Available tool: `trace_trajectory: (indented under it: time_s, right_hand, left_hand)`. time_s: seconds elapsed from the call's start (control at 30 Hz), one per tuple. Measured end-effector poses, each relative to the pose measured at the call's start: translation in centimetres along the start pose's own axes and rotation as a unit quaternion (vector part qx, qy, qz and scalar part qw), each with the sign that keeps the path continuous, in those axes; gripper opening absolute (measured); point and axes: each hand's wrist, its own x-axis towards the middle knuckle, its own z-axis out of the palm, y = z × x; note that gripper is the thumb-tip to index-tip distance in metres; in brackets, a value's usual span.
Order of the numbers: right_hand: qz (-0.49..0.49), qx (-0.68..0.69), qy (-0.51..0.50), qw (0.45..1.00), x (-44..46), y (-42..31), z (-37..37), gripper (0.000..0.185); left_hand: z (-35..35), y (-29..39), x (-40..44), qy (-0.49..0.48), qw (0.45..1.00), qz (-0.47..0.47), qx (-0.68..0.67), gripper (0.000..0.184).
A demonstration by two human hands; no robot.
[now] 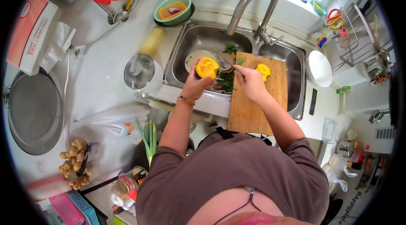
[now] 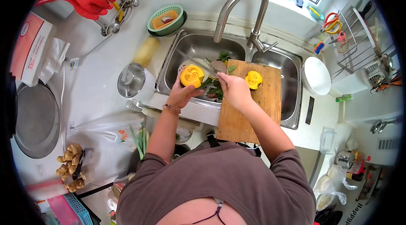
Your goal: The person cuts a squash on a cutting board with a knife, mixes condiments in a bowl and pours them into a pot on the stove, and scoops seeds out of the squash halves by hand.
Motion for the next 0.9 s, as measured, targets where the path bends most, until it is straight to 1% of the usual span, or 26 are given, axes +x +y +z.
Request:
trace_trajectory:
  time_s: [0.03, 0.07, 0.1, 0.17, 0.2, 0.23, 0.27, 0.3, 0.4, 0.5, 0.57, 0.63, 0.7, 0.8, 0.83, 0.87, 0.9]
  right_hand:
    - [-0.028, 0.007, 0.014, 0.999, -0.4, -0.6, 0.0, 0.024]
    - [-0.058, -0.029, 0.015, 0.998, -0.7, -1.2, -0.1, 0.032]
    - [-0.078, -0.049, 0.01, 0.996, -1.0, -1.9, -0.3, 0.035]
    - [-0.118, -0.09, 0.003, 0.989, -1.5, -3.3, -0.6, 0.041]
    - [-0.142, -0.121, 0.01, 0.982, -1.7, -3.4, -0.3, 0.044]
    - [-0.148, -0.133, 0.007, 0.98, -2.0, -3.5, -0.1, 0.044]
    - [-0.154, -0.144, 0.004, 0.977, -2.2, -3.6, 0.0, 0.043]
    - [-0.16, -0.156, 0.001, 0.975, -2.4, -3.6, 0.1, 0.043]
    - [-0.168, -0.158, -0.011, 0.973, -2.8, -3.7, 0.0, 0.041]
    - [-0.164, -0.18, -0.019, 0.97, -3.1, -3.6, -0.1, 0.042]
    - [-0.157, -0.192, -0.015, 0.969, -3.1, -3.1, 0.2, 0.042]
    - [-0.143, -0.196, -0.005, 0.97, -3.1, -2.5, 0.7, 0.041]
    - [-0.142, -0.199, -0.004, 0.97, -3.1, -2.3, 0.7, 0.041]
    - [-0.122, -0.228, -0.012, 0.966, -3.2, -1.2, 1.0, 0.041]
    - [-0.113, -0.241, -0.015, 0.964, -3.0, -0.7, 1.1, 0.042]
    - [-0.062, -0.256, -0.048, 0.963, -2.7, 0.0, 0.9, 0.04]
    - [-0.023, -0.264, -0.04, 0.963, -2.6, 1.1, 0.9, 0.032]
  left_hand:
    - [0.3, -0.1, -0.4, -0.021, 0.996, -0.02, -0.09, 0.095]
    - [0.9, -0.3, -0.6, -0.029, 0.995, -0.024, -0.095, 0.093]
    - [1.0, -0.9, -0.6, -0.031, 0.999, 0.018, -0.012, 0.085]
    - [0.3, -2.6, -0.3, -0.035, 0.982, 0.101, 0.153, 0.07]
    - [0.1, -2.6, -0.1, -0.049, 0.92, 0.167, 0.35, 0.068]
    - [0.0, -2.6, 0.0, -0.036, 0.816, 0.239, 0.524, 0.067]
    - [0.2, -3.0, -0.3, 0.017, 0.79, 0.264, 0.554, 0.072]
    - [0.7, -3.0, -0.5, 0.069, 0.759, 0.287, 0.581, 0.077]
    - [0.8, -3.0, -0.7, 0.08, 0.707, 0.327, 0.622, 0.082]
    - [2.0, -2.4, -1.6, 0.108, 0.717, 0.317, 0.611, 0.069]
    - [0.4, -3.3, -1.3, 0.035, 0.719, 0.321, 0.616, 0.061]
    - [1.3, -2.7, -1.4, -0.026, 0.721, 0.35, 0.597, 0.047]
    - [2.1, -1.7, -1.9, -0.039, 0.692, 0.346, 0.632, 0.046]
    - [2.8, -1.2, -2.7, 0.001, 0.632, 0.356, 0.688, 0.057]
    - [3.3, -0.8, -3.3, 0.036, 0.712, 0.306, 0.631, 0.063]
    - [4.0, -0.4, -4.1, 0.071, 0.783, 0.252, 0.564, 0.069]
    - [4.3, 0.0, -4.6, 0.105, 0.842, 0.196, 0.491, 0.075]
